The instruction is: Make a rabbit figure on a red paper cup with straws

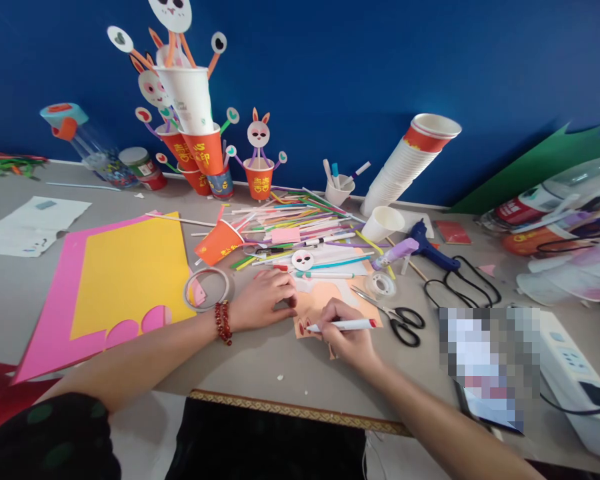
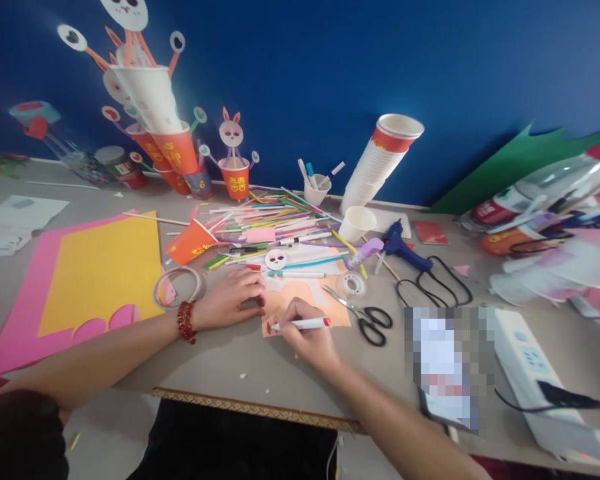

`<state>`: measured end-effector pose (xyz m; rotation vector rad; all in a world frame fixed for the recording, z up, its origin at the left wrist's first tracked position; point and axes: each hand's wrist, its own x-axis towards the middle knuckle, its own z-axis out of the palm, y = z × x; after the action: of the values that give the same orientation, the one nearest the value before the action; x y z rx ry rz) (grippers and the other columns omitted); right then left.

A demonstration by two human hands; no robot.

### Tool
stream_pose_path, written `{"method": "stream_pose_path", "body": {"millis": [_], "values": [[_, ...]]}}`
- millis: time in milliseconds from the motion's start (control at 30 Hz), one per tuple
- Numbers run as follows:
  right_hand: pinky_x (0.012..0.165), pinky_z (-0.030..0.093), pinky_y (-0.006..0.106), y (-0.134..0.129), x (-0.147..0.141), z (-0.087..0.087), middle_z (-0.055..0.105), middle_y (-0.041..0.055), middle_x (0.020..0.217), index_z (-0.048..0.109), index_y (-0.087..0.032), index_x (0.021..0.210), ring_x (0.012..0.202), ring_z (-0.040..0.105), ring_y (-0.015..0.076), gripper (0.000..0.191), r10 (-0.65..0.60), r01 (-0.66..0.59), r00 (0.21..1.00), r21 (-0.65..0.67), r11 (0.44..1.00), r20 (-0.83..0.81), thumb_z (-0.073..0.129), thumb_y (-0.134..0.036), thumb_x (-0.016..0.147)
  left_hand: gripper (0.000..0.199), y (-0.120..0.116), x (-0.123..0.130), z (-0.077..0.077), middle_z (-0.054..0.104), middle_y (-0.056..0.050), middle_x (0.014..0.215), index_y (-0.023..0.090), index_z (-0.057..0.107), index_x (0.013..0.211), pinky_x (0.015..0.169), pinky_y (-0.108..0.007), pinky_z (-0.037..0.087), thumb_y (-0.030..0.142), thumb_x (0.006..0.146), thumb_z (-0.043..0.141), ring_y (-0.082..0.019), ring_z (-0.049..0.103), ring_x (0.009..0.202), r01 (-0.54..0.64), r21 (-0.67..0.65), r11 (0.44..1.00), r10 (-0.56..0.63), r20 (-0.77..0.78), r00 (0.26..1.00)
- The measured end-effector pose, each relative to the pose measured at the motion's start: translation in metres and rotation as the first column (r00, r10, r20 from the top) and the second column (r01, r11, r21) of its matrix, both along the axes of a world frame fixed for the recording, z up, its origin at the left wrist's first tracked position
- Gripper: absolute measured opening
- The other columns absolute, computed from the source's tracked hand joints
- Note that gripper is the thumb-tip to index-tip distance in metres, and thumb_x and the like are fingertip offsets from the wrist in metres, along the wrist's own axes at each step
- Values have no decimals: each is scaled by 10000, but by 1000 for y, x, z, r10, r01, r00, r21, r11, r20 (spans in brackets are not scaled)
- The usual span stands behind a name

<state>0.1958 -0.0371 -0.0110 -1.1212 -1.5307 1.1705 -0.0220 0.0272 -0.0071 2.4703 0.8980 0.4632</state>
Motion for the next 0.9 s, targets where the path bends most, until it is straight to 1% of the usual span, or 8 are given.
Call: {"method": "stream_pose_path", "body": {"millis": [100, 267, 467, 567, 633, 733, 833, 900], "values": [[446, 391, 231, 1, 2, -2, 522, -52, 559, 496, -223, 644, 445, 496, 111, 155, -89, 82, 990, -69, 994, -109, 572, -170, 769, 191, 0, 0, 1, 623, -30, 1019, 217, 621, 868, 884, -347, 383, 400, 924, 619, -209, 553, 989, 3, -20, 1000, -3, 4, 1000], [442, 362, 218, 6, 3, 0, 510, -51, 543, 525, -212, 690, 460, 468, 104, 143, -183, 157, 962, -141, 978, -201, 602, -243, 807, 154, -2, 0, 3, 626, -27, 999, 218, 620, 881, 871, -338, 392, 367, 915, 630, -203, 548, 977, -5, -43, 999, 6, 26, 1000], [418, 251, 196, 16, 13, 23, 572, -37, 535, 535, -200, 736, 437, 379, 78, 190, -156, 115, 969, -212, 971, -189, 648, -315, 837, 178, -2, 0, -1, 629, -37, 985, 211, 619, 882, 872, -342, 395, 386, 915, 622, -212, 541, 977, -3, -44, 999, 5, 52, 999], [428, 227, 194, 15, 25, 36, 604, -22, 558, 549, -194, 747, 448, 376, 73, 205, -189, 140, 961, -237, 961, -199, 675, -334, 828, 187, 0, -1, -4, 639, -48, 994, 205, 631, 871, 887, -342, 400, 381, 926, 599, -217, 544, 982, 1, -98, 995, 10, 112, 994], [435, 218, 192, 10, 32, 40, 608, -21, 567, 545, -196, 752, 457, 379, 72, 228, -238, 169, 940, -269, 948, -247, 695, -353, 821, 202, 3, -1, -4, 650, -46, 962, 200, 632, 851, 881, -334, 417, 375, 937, 579, -213, 557, 961, 10, -121, 993, 7, 144, 990], [436, 204, 194, -3, 36, 36, 584, -28, 561, 532, -201, 740, 461, 369, 71, 270, -329, 208, 878, -342, 916, -346, 715, -388, 811, 223, 7, -2, 5, 664, -33, 903, 194, 625, 843, 836, -303, 457, 374, 953, 549, -189, 589, 886, 18, -137, 990, 7, 181, 984], [433, 206, 202, -18, 33, 28, 538, -34, 537, 514, -203, 703, 454, 353, 76, 319, -412, 252, 825, -401, 881, -386, 695, -439, 819, 210, 11, -7, 23, 671, -32, 932, 190, 609, 879, 822, -280, 481, 347, 976, 507, -173, 614, 882, -15, -150, 989, 50, 229, 972], [436, 222, 207, -26, 29, 23, 486, -45, 506, 503, -204, 674, 453, 350, 81, 344, -475, 317, 800, -413, 854, -367, 696, -452, 813, 194, 16, -15, 36, 669, -34, 954, 188, 594, 915, 821, -276, 487, 310, 994, 464, -169, 620, 896, -79, -143, 986, 115, 266, 957]]}}
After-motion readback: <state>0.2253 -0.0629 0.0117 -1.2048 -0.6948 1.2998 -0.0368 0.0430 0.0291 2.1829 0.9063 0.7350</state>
